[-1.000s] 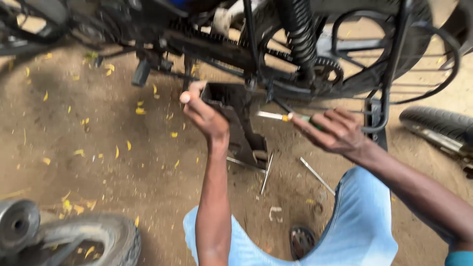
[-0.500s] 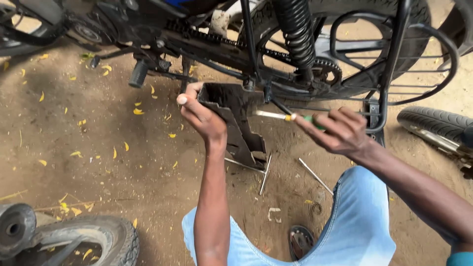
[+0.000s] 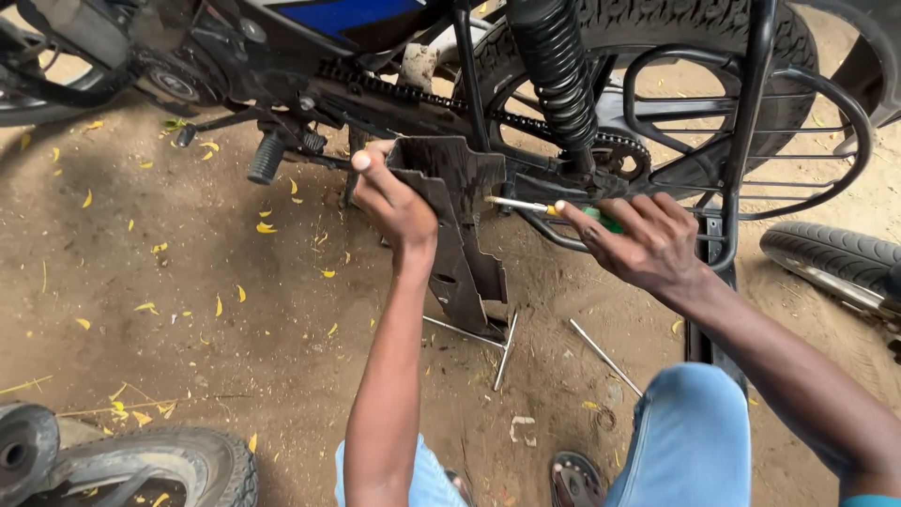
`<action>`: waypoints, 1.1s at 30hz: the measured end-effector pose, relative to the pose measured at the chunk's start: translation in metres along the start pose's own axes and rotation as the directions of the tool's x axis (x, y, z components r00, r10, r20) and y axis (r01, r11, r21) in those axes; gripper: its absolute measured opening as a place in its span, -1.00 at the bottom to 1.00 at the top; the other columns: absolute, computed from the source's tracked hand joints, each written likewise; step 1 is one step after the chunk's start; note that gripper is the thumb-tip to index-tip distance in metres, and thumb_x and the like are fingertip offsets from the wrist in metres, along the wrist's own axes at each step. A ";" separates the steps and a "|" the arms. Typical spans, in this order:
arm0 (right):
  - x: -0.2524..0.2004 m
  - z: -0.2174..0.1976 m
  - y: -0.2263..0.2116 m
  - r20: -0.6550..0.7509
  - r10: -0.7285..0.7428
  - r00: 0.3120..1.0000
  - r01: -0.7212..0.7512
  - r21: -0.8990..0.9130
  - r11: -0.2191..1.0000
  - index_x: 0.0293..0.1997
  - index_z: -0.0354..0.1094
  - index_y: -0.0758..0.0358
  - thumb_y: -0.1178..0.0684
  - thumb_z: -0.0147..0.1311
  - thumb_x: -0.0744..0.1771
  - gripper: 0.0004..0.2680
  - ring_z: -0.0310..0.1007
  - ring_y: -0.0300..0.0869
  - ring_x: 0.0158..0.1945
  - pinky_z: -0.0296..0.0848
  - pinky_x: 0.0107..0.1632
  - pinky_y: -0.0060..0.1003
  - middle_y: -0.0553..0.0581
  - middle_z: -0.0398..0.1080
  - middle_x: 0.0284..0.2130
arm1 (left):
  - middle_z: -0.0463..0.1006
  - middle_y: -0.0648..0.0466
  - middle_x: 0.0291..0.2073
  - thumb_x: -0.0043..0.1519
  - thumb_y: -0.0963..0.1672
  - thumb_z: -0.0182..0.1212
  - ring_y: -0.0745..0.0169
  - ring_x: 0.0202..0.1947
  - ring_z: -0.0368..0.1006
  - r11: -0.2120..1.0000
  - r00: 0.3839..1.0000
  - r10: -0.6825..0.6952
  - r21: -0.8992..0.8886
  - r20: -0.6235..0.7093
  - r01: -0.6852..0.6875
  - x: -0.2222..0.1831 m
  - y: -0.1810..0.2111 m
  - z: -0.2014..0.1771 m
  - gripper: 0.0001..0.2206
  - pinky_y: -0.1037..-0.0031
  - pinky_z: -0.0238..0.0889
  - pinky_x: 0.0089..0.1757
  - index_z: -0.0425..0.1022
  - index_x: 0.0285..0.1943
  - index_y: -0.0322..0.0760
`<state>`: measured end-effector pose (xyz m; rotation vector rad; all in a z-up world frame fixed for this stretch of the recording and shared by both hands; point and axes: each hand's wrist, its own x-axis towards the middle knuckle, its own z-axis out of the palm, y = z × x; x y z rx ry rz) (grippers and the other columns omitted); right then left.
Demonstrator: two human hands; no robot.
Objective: Cleaning and scraping debris from a motorcycle chain guard using a screwdriver.
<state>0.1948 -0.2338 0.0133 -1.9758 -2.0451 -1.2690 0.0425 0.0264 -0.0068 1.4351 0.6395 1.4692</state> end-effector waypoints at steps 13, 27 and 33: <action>-0.006 0.009 0.003 0.048 0.156 0.987 -0.154 -0.034 0.987 0.29 0.40 -0.19 -0.09 0.20 0.37 -0.69 0.17 -0.35 -0.57 0.21 -0.60 -0.43 -0.09 0.33 -0.51 | 0.32 0.08 -0.60 0.48 0.12 -0.49 0.25 -0.49 0.21 0.998 0.997 0.019 0.054 0.070 -0.023 0.009 -0.003 0.038 -0.35 0.33 0.16 -0.30 0.40 -0.33 -0.42; -0.024 0.026 -0.023 -0.028 0.128 0.991 -0.129 -0.038 0.991 0.35 0.34 -0.16 -0.05 0.25 0.39 -0.66 0.09 -0.38 -0.59 0.08 -0.65 -0.46 -0.13 0.28 -0.52 | 0.38 0.15 -0.69 0.43 0.14 -0.49 0.30 -0.61 0.33 0.996 0.991 -0.092 -0.007 0.096 0.093 -0.003 0.005 0.022 -0.35 0.32 0.18 -0.43 0.44 -0.37 -0.35; 0.011 -0.016 -0.037 0.039 0.115 0.993 -0.112 -0.069 0.991 0.35 0.33 -0.13 0.06 0.25 0.34 -0.60 0.20 -0.28 -0.52 0.26 -0.52 -0.33 -0.08 0.19 -0.54 | 0.46 0.01 -0.40 0.49 0.09 -0.41 0.14 -0.31 0.38 0.993 0.989 -0.118 -0.002 0.085 0.119 -0.002 -0.024 0.014 -0.41 0.32 0.21 -0.16 0.50 -0.20 -0.39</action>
